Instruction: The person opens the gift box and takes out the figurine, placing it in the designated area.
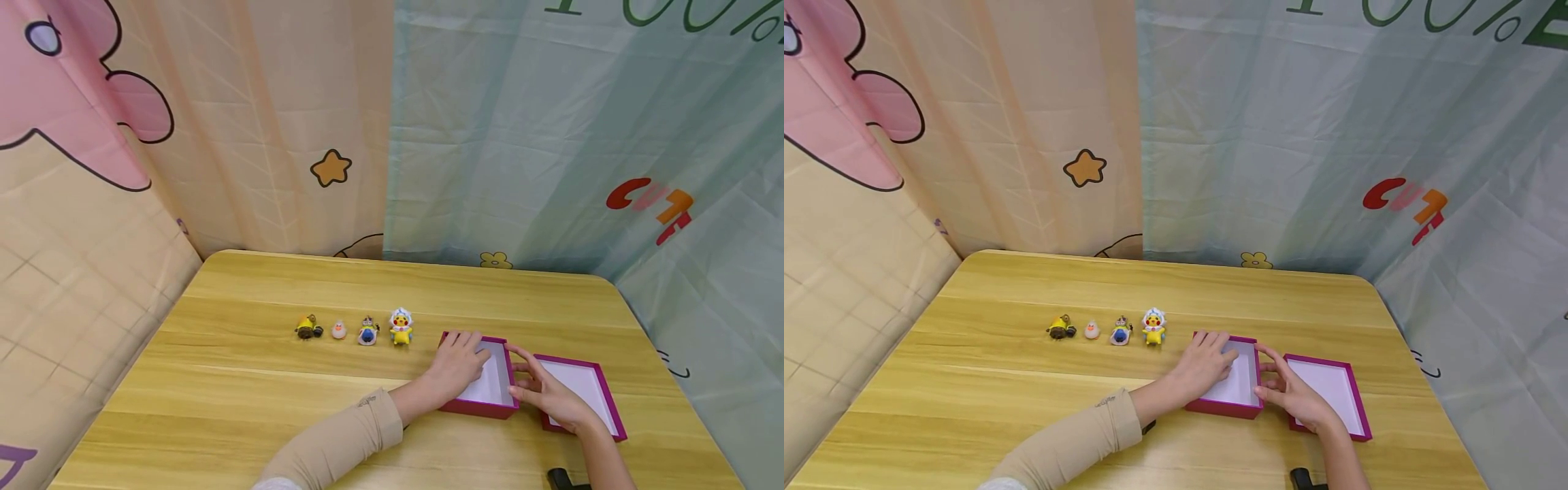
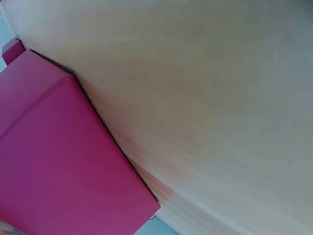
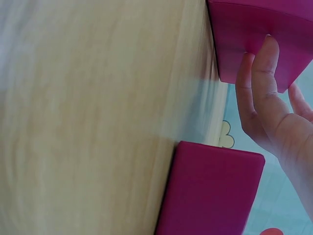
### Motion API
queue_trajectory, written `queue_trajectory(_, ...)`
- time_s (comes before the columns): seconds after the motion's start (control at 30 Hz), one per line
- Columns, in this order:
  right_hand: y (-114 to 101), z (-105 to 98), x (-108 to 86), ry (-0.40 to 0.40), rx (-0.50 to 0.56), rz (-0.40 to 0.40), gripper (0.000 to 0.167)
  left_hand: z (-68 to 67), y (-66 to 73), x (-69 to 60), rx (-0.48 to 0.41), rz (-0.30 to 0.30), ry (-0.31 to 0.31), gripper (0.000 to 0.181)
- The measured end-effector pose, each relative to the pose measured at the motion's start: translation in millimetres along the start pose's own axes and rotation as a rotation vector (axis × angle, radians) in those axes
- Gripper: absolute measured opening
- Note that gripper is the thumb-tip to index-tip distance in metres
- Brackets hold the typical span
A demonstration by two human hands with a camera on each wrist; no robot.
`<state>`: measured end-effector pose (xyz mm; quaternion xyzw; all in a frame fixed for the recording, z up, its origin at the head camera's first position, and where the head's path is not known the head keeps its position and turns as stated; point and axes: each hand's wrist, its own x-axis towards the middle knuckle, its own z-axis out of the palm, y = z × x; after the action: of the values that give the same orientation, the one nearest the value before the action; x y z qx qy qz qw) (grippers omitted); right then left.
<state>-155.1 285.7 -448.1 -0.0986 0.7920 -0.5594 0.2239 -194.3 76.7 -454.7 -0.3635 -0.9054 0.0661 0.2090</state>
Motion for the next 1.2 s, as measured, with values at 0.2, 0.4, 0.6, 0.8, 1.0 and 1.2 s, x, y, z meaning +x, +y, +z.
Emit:
queue_trajectory(0.2,1,0,-0.1,-0.002,0.009,-0.01,0.075,-1.7,-2.3,-1.4,0.001,0.039,0.071,0.022)
queue_trajectory(0.4,2,-1,0.5,0.003,-0.006,-0.006,0.076,-9.8,-8.7,-4.4,0.016,0.052,0.081,0.025)
queue_trajectory(0.6,3,-2,0.4,0.007,-0.012,-0.002,0.076,-20.3,-16.4,-10.5,0.009,0.052,0.104,0.024)
queue_trajectory(0.8,2,-1,0.3,0.005,-0.007,-0.003,0.075,-27.1,-25.6,-20.1,0.008,0.054,0.125,0.019)
queue_trajectory(1.0,4,0,0.9,0.02,-0.012,0.022,0.074,-32.4,-34.7,-31.0,0.0,0.04,0.098,0.029)
queue_trajectory(1.2,3,-1,1.4,0.022,-0.014,0.031,0.075,-29.9,-41.5,-44.6,0.036,0.045,0.132,0.025)
